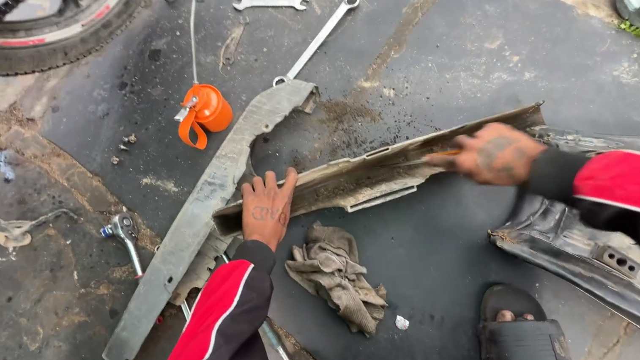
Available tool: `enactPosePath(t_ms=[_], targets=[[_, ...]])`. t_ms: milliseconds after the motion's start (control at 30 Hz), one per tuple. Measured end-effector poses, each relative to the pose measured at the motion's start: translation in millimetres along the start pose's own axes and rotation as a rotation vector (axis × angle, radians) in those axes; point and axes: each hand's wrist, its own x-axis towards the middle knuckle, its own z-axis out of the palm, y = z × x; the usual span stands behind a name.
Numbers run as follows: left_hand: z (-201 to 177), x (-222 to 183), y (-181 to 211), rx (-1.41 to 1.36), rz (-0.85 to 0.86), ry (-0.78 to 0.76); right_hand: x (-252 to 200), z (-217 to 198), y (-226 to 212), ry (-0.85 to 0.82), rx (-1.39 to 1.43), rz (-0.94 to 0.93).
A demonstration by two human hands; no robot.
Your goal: Cleaning a motorcycle chain guard by scraping off grease and dirt using a screwdriver.
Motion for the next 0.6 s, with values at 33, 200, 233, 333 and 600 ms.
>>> enactPosePath(t_ms=[33, 200, 233, 333, 600], targets=[[1, 3, -1, 0.007, -0.005, 0.005, -17, 10, 21, 0.009, -0.005, 0.001], [4, 2, 2, -0.035, -0.036, 0.043, -78, 35, 75, -0.251, -0.013, 0.219], [4, 7, 1, -0.037, -0.032, 0.054, -74, 32, 74, -0.251, -0.019, 0.23], [4, 15, 5, -0.003, -0.042, 0.004, -64, 17, 68, -0.163, -0.013, 0.24], [-26, 19, 17, 0.021, -0.01, -0.076, -53, 45, 66, -0.02, 0.53, 0.398]])
